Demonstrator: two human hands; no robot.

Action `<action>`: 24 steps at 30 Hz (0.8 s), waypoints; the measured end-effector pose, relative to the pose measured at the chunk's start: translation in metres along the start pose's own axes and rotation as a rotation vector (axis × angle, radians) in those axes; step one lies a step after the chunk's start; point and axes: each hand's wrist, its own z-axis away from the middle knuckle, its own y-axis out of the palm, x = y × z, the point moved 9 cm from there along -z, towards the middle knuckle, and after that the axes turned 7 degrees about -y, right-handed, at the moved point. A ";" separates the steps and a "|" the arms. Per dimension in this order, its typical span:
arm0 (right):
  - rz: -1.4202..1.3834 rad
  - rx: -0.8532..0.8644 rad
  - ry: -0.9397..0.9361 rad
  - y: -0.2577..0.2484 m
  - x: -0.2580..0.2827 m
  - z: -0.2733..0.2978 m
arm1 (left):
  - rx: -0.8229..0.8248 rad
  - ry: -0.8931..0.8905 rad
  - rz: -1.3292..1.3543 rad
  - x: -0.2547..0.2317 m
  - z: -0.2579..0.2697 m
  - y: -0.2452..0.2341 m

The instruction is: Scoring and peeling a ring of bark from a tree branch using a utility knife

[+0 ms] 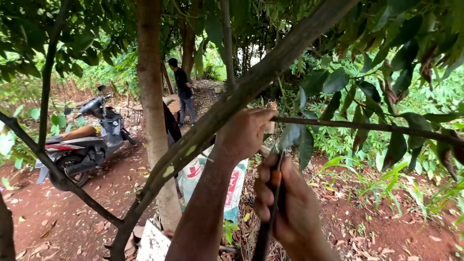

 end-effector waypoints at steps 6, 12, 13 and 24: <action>0.228 -0.023 -0.078 -0.037 0.051 -0.010 | 0.036 -0.118 0.070 -0.001 0.002 -0.005; 0.448 0.041 -0.068 -0.069 0.070 -0.018 | 0.049 -0.076 0.067 0.005 -0.007 0.017; 0.452 0.031 -0.069 -0.068 0.073 -0.018 | 0.055 -0.076 0.077 0.001 -0.007 0.015; 1.395 0.261 -0.421 -0.041 0.089 -0.049 | 0.070 -0.269 0.090 -0.004 -0.006 -0.005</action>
